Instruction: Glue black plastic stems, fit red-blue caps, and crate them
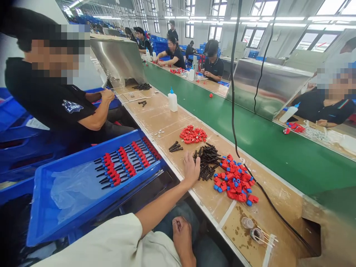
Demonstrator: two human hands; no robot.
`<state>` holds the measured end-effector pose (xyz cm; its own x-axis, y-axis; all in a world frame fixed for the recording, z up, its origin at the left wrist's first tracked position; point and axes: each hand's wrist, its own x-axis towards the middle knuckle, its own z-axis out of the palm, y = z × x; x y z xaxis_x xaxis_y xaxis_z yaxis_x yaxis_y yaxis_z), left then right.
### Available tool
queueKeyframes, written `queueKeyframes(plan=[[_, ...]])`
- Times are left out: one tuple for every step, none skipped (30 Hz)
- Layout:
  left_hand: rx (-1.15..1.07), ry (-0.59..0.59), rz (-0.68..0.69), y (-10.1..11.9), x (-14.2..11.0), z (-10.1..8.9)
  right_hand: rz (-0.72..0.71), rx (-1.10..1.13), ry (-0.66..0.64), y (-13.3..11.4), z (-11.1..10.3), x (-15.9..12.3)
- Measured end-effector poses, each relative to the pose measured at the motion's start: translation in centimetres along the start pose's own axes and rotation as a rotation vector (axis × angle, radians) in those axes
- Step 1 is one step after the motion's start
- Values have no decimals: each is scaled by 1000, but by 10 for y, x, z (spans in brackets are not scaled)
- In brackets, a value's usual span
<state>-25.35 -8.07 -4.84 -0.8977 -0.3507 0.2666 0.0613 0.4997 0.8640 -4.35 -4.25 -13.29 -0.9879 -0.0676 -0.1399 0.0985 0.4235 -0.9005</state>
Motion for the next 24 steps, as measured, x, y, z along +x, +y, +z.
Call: queueKeyframes(plan=[[-28,-9,-38,5,1,5,-1,-3,2,0,-1,-1],[-64,-12,-71,8,2,8,0,-6,5,-1,-2,-1],[-108,-2,-92,9,4,8,3,-7,10,0,-2,-2],[-155,21,-93,9,9,6,8,-8,17,0,-3,-3],[-196,52,-74,10,16,2,12,-8,24,1,-3,-5],[-218,69,-25,11,27,-2,16,-8,32,3,-4,-6],[-214,49,53,14,40,-6,21,-9,41,4,-4,-7],[-166,-28,138,18,56,-8,24,-11,49,5,-4,-9],[-60,-223,262,24,73,-8,27,-14,57,6,-4,-10],[70,-464,397,31,90,-5,28,-18,62,7,-4,-10],[101,-575,458,39,105,-1,28,-24,67,7,-4,-11],[125,-662,505,46,117,4,26,-30,71,8,-4,-11],[156,-744,546,52,126,10,22,-36,75,7,-4,-11],[173,-794,569,56,131,15,18,-41,80,7,-4,-11],[200,-843,591,59,133,19,15,-46,87,7,-4,-11],[226,-884,609,59,132,22,14,-50,93,6,-4,-11],[249,-917,625,58,130,23,15,-52,98,6,-4,-10],[266,-942,640,55,127,22,17,-54,101,7,-4,-11],[275,-960,655,52,123,21,22,-55,102,7,-4,-11],[277,-974,668,50,120,19,26,-55,100,8,-4,-11],[273,-987,681,48,118,18,31,-55,95,8,-4,-11],[264,-999,693,48,116,16,34,-55,88,8,-4,-12],[251,-1009,703,49,115,15,36,-55,81,9,-4,-12],[242,-1016,710,51,115,13,38,-55,75,8,-4,-12]])
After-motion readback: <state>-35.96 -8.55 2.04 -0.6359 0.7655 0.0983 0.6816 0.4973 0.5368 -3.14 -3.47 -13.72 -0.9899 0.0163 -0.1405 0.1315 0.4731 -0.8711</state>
